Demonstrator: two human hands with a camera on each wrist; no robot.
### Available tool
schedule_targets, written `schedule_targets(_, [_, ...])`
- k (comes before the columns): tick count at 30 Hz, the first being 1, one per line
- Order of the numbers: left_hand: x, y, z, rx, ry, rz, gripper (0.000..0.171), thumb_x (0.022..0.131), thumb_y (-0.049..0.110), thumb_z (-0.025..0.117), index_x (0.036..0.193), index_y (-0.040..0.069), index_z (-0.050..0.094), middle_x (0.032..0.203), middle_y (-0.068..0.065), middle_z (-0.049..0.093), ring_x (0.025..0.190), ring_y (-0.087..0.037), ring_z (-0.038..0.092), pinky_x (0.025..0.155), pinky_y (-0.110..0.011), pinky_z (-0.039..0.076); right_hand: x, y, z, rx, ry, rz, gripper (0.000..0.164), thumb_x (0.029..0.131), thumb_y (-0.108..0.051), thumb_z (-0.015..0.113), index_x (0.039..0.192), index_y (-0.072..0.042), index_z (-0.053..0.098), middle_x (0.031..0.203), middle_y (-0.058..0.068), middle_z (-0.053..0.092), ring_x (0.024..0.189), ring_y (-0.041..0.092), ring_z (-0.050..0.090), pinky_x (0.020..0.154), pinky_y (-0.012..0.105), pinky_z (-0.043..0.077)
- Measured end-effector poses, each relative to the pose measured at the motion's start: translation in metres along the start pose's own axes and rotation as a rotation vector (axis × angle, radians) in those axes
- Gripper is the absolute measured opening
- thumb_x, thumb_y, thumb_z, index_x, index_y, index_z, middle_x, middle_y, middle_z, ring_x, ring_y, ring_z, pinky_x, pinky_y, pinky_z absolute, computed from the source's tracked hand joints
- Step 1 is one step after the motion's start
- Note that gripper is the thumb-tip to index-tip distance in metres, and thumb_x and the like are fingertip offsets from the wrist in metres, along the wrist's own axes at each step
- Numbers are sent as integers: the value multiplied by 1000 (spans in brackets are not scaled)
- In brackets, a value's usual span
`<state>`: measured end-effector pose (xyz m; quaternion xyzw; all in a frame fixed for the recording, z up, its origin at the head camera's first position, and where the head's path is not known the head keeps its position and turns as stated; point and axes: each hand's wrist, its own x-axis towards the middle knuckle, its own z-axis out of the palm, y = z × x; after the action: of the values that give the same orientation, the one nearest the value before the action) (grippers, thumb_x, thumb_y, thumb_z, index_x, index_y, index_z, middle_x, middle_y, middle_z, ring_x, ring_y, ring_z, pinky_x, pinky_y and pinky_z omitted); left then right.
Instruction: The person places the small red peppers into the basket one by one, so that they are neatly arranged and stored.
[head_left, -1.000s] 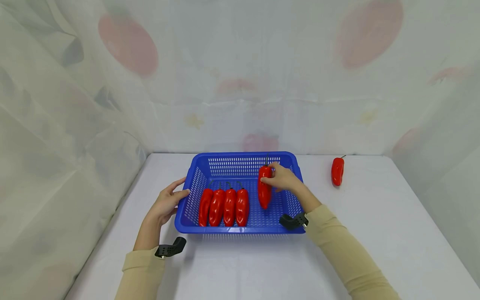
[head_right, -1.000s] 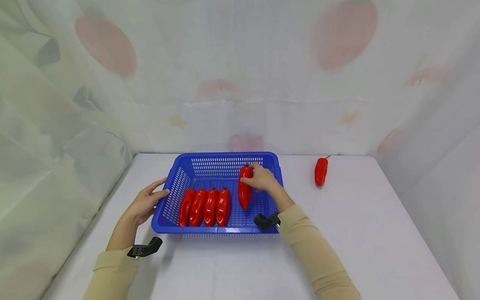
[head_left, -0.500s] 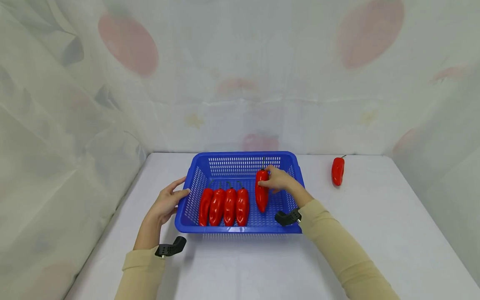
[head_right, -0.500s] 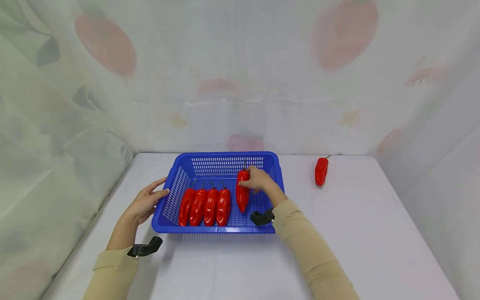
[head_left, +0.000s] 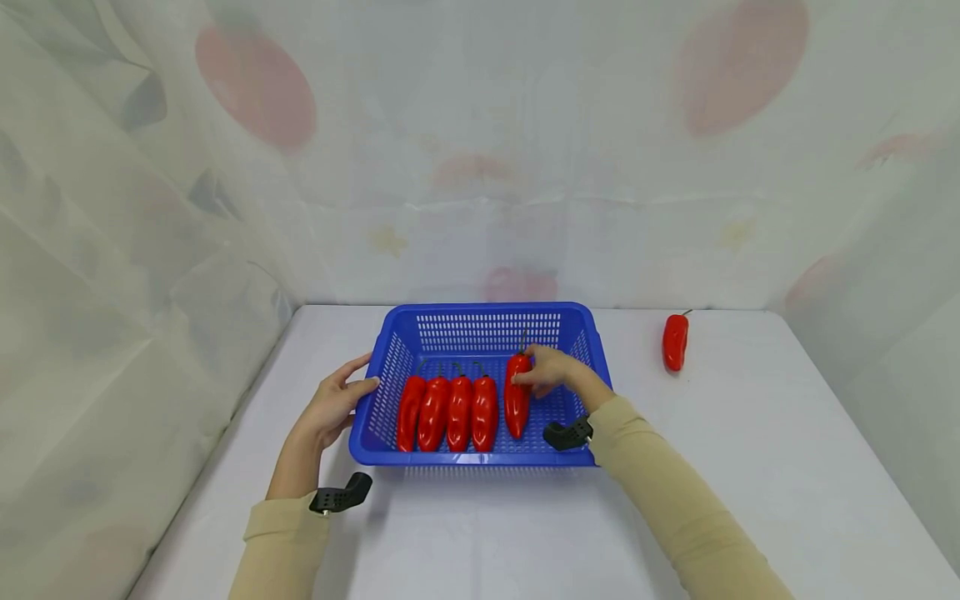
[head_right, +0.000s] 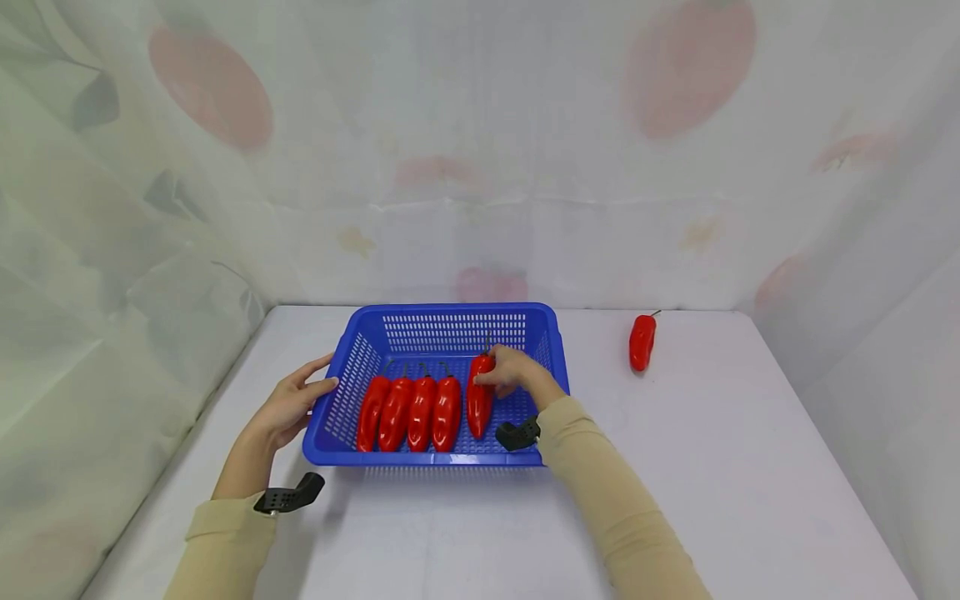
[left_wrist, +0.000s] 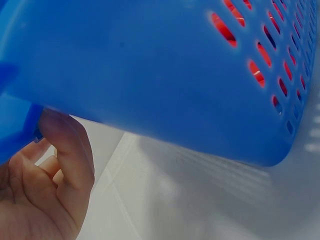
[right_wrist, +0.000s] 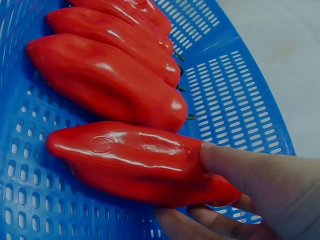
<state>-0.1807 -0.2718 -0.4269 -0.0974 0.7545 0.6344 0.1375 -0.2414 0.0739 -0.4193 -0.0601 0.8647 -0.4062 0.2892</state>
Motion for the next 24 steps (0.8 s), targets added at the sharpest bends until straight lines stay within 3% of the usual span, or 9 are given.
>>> schedule_targets(11, [0,0,1,3,0,1,60,91,27,57,145,26,29,124,-22,54,87,-23,66,74,-44,55,3,4,4,-31,-61,20,61,87,-19,63,135,3,33,113,21,56,87,30,65,72,38,56])
schedule_targets(18, [0,0,1,8,6,-3,61,91,27,57,145,26,29,125,-23,53,88,-23,66,74,-44,55,3,4,5,-39,-101,30,60,88,-21,62,136,1,34,106,18,58,80,29,66,70,36,56])
schedule_targets(24, [-1,0,1,15,8,-1,61,91,28,57,145,26,28,126,-24,52,89,-23,66,75,-43,55,3,5,6,-35,-137,51,66,88,-25,62,140,0,30,113,19,54,81,26,65,66,36,57])
